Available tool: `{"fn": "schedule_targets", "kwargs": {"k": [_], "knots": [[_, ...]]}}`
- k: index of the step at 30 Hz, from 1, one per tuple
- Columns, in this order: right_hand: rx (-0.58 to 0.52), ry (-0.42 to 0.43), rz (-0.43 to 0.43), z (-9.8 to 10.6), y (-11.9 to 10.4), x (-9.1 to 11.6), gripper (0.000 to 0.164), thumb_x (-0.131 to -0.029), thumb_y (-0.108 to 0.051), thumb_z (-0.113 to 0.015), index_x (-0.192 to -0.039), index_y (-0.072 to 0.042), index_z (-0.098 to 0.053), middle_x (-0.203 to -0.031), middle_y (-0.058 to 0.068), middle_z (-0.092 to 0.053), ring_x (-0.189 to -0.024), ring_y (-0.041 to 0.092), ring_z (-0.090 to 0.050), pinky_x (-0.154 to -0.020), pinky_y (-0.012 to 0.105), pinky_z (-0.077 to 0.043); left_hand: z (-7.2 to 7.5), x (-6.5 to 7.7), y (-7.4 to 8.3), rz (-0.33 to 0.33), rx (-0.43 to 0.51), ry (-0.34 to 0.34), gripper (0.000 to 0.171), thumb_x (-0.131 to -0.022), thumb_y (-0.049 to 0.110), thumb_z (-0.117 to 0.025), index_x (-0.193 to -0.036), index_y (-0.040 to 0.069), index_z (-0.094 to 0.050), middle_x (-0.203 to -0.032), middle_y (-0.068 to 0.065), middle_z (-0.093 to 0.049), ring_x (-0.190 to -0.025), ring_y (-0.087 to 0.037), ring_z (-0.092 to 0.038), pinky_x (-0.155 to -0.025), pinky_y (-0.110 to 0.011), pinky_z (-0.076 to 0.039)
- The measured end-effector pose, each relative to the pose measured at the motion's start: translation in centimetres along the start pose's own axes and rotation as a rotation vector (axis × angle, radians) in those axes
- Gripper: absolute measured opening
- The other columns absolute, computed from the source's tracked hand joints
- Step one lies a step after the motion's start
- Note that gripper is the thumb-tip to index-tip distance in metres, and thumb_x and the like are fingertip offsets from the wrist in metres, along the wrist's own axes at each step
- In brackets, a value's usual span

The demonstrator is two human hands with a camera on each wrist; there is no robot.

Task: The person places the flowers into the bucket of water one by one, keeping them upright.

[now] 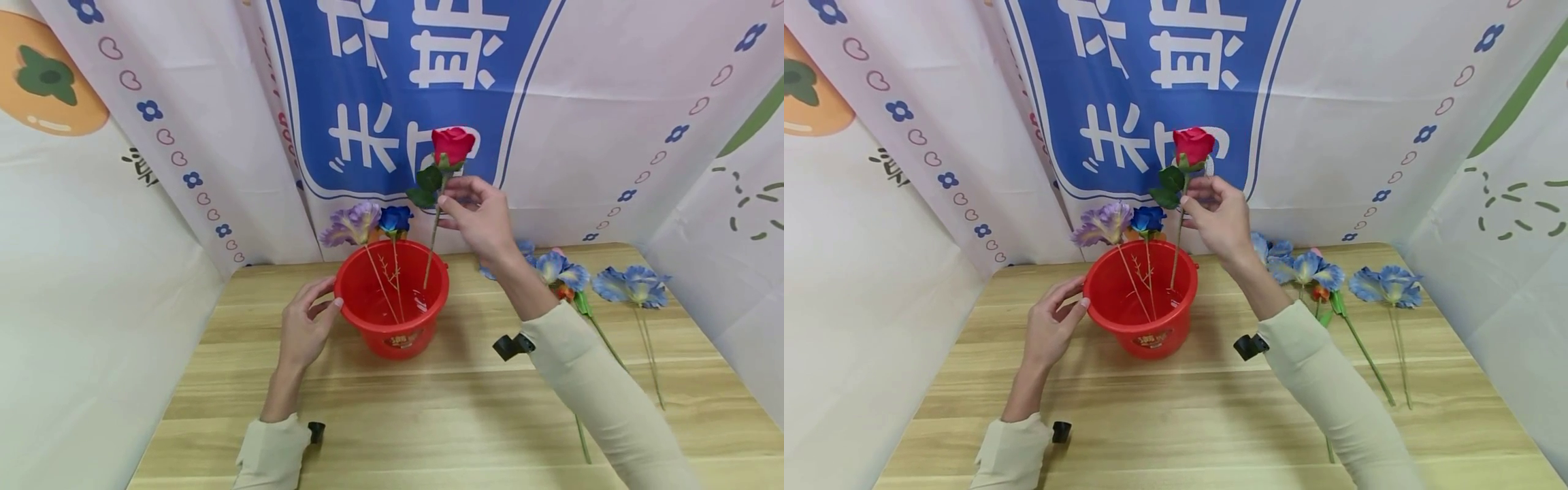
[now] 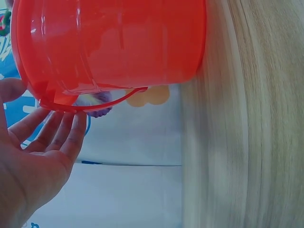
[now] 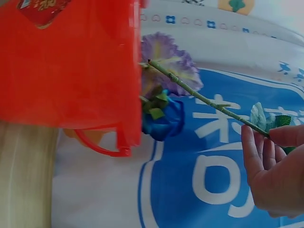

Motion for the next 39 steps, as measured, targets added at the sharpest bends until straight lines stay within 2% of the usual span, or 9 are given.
{"fn": "schedule_targets", "kwargs": {"k": [10, 14, 19, 25, 30, 35, 39], "knots": [[0.097, -0.019, -0.082, -2.0, 2.9, -0.6, 0.031, -0.104, -0.009, -0.070, -0.133, 0.001, -0.066, -0.119, 0.019, -0.068, -0.110, 0.035, -0.075, -0.089, 0.047, -0.067, -0.1, 0.1, 0.2, -0.018, 0.018, -0.005, 0.040, -0.093, -0.006, -0.075, -0.133, -0.005, -0.071, -0.137, -0.021, -0.069, -0.121, -0.019, -0.067, -0.095, -0.017, -0.062], [0.119, -0.011, -0.122, -2.2, 4.1, -0.7, 0.030, -0.103, -0.010, -0.071, -0.130, 0.000, -0.067, -0.116, 0.018, -0.069, -0.108, 0.036, -0.076, -0.086, 0.044, -0.068, -0.1, 0.1, 0.2, -0.022, 0.012, -0.009, 0.041, -0.093, -0.005, -0.076, -0.134, -0.005, -0.071, -0.138, -0.021, -0.069, -0.121, -0.022, -0.068, -0.095, -0.018, -0.062], [0.152, -0.012, -0.159, -2.4, 5.5, -0.6, 0.028, -0.101, -0.009, -0.070, -0.127, 0.001, -0.067, -0.112, 0.017, -0.070, -0.103, 0.037, -0.077, -0.085, 0.042, -0.068, -0.1, 0.0, 0.1, -0.024, 0.004, -0.011, 0.040, -0.094, -0.003, -0.077, -0.134, -0.004, -0.071, -0.138, -0.020, -0.069, -0.120, -0.019, -0.068, -0.096, -0.021, -0.063], [0.183, -0.029, -0.203, -2.7, 6.8, -0.4, 0.030, -0.101, -0.007, -0.069, -0.129, 0.001, -0.065, -0.113, 0.017, -0.068, -0.095, 0.029, -0.076, -0.088, 0.042, -0.068, 0.0, 0.1, 0.0, -0.025, 0.001, -0.012, 0.041, -0.094, -0.003, -0.077, -0.134, -0.004, -0.071, -0.138, -0.020, -0.069, -0.121, -0.025, -0.069, -0.095, -0.020, -0.063], [0.209, -0.032, -0.206, -2.9, 7.1, -0.4, 0.030, -0.100, -0.006, -0.070, -0.129, 0.001, -0.066, -0.113, 0.019, -0.070, -0.097, 0.031, -0.077, -0.087, 0.043, -0.068, -0.1, 0.1, -0.1, -0.017, -0.006, -0.019, 0.041, -0.094, -0.001, -0.077, -0.134, -0.003, -0.071, -0.139, -0.020, -0.069, -0.122, -0.034, -0.068, -0.095, -0.020, -0.062], [0.274, -0.056, -0.228, -3.2, 7.4, -0.1, 0.028, -0.099, -0.007, -0.074, -0.126, 0.000, -0.070, -0.114, 0.019, -0.076, -0.099, 0.031, -0.078, -0.083, 0.041, -0.069, -0.1, 0.1, -0.1, -0.011, -0.012, -0.022, 0.040, -0.095, 0.000, -0.077, -0.135, -0.002, -0.071, -0.139, -0.019, -0.068, -0.123, -0.033, -0.068, -0.096, -0.019, -0.062], [0.321, -0.097, -0.250, -3.2, 7.6, 0.2, 0.023, -0.101, -0.010, -0.074, -0.122, -0.001, -0.072, -0.116, 0.019, -0.078, -0.104, 0.033, -0.078, -0.085, 0.043, -0.069, -0.1, 0.0, -0.1, -0.013, -0.011, -0.020, 0.040, -0.095, 0.000, -0.077, -0.135, -0.003, -0.071, -0.139, -0.019, -0.068, -0.123, -0.033, -0.068, -0.096, -0.019, -0.062]]}}
Point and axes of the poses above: each hand's wrist, its own x-axis away from the middle knuckle, its own z-axis out of the back of the hand, y = z × x, the point moved 8 cm from there along -x, towards the middle knuckle
